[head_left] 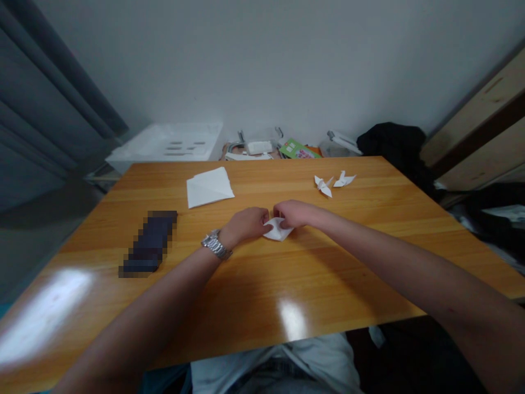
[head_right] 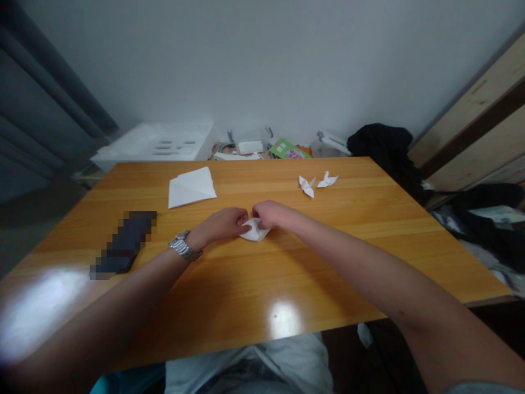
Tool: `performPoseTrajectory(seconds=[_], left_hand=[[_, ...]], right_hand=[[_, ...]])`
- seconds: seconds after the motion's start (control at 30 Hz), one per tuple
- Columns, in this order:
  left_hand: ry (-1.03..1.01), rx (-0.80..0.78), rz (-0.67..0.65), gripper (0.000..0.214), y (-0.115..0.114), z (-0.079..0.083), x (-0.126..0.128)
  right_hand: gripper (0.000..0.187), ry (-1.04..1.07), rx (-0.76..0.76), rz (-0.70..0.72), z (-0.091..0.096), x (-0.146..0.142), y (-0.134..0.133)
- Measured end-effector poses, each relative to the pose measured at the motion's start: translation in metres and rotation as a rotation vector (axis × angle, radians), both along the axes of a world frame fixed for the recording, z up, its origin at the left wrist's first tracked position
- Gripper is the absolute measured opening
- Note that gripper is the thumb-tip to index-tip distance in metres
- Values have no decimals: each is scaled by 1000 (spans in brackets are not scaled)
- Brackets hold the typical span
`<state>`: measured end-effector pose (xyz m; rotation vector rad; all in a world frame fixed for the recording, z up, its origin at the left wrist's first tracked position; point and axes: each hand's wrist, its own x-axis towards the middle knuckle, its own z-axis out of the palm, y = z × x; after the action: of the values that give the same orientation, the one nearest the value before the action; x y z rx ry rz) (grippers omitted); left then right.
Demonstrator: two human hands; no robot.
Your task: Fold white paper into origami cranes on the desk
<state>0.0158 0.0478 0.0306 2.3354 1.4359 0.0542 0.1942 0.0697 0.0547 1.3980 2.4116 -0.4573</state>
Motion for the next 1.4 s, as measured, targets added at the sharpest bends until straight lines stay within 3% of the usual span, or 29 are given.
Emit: performPoseTrajectory(seconds=[0.33,0.57,0.8,1.1,1.4], left_hand=[[29,100,34,39,-3,-4,8],[-56,165,76,28,-8,-9,12],[-167,201,64,23,-6,-22,12],[-504,58,7,27,-5,-26,6],[-736,-118,1,22,-3,-34,6]], right_hand=[[27,163,111,-70,-9,8,-11],[15,419,229,-141,-26,13,-23],[11,662,239,-179,-41,21,-28],[11,980,163,-234,-53,33,-30],[16,1121,126,-225,-59,36,-36]])
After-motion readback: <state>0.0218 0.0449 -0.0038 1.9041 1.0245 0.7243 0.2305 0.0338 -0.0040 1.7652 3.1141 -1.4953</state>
